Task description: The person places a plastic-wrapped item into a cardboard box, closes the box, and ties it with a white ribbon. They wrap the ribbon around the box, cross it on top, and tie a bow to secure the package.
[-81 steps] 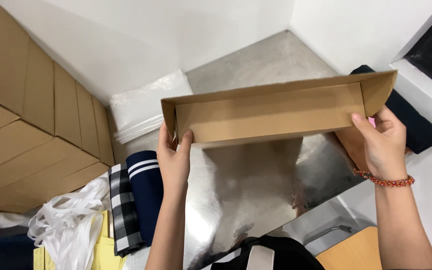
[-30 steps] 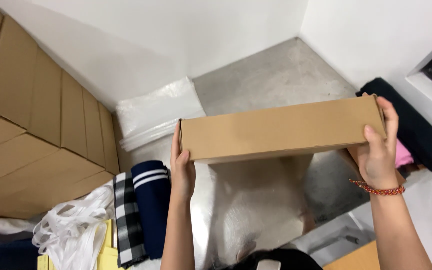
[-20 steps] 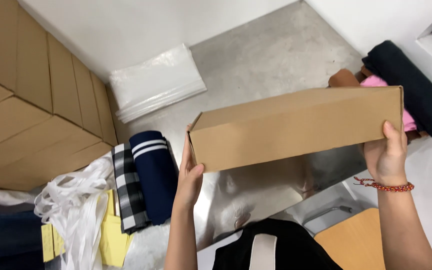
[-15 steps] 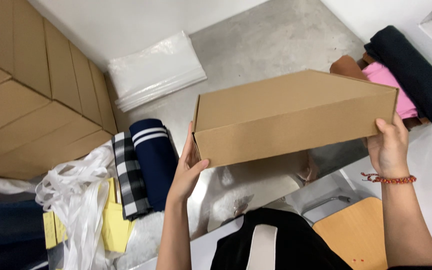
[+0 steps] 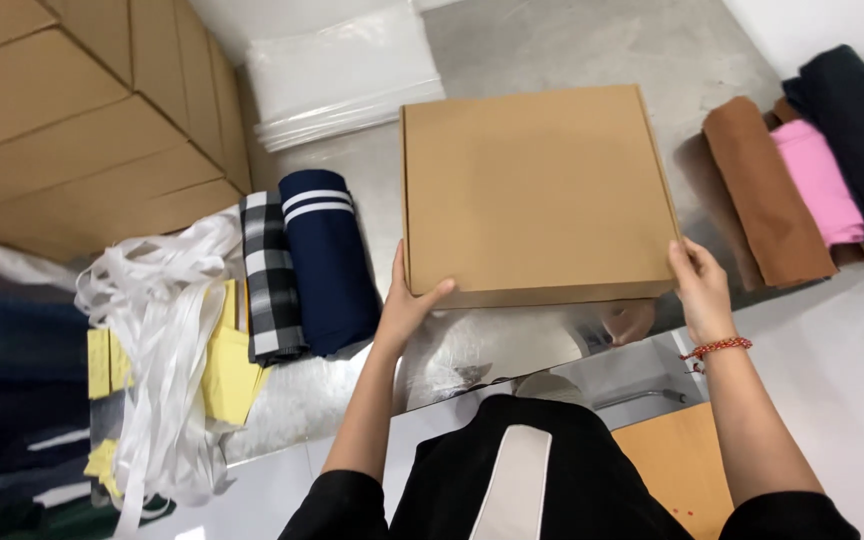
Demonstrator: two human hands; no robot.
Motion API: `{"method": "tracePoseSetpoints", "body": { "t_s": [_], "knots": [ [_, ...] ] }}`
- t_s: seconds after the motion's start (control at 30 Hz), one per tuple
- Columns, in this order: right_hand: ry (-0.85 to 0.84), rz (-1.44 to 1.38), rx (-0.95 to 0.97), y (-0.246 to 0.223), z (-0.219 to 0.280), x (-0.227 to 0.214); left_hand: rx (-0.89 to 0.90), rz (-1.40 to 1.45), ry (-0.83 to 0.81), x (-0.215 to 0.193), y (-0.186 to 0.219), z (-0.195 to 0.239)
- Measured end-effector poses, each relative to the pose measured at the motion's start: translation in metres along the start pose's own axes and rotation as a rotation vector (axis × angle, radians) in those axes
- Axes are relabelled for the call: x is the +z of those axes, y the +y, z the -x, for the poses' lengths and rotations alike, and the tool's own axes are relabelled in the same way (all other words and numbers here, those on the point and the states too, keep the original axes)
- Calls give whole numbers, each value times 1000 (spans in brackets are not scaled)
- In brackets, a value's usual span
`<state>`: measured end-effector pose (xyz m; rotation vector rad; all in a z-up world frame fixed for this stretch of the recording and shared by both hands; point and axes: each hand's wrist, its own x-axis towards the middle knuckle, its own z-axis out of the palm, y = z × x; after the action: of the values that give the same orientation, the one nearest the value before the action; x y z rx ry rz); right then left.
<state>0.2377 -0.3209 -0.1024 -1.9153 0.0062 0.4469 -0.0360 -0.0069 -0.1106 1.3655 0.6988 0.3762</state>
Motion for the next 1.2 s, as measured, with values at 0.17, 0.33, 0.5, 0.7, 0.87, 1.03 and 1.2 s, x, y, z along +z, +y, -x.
{"method": "tracePoseSetpoints", "body": {
  "t_s": [0.17,0.33,0.5,0.7,0.87,1.03,1.2],
  "knots": [
    [7,583,-352,1,-29,3,-15,-5,189,9,-26,-5],
    [-260,976,-809,-43,7,90,32,76,320,16,-42,-4],
    [-800,775,-871,-88,86,201,234,-24,492,11,-55,13],
    [-959,507,-1024,-80,129,271,81,-123,859,-65,-57,100],
    [-1020,494,-1086,-83,173,309,-3,-134,1270,-130,-55,189],
    [-1118,419,-1039,-80,225,359,8,-236,1474,-202,-47,254],
    [-1161,385,-903,-104,303,405,99,-662,1297,-278,-19,275]
  ]
}}
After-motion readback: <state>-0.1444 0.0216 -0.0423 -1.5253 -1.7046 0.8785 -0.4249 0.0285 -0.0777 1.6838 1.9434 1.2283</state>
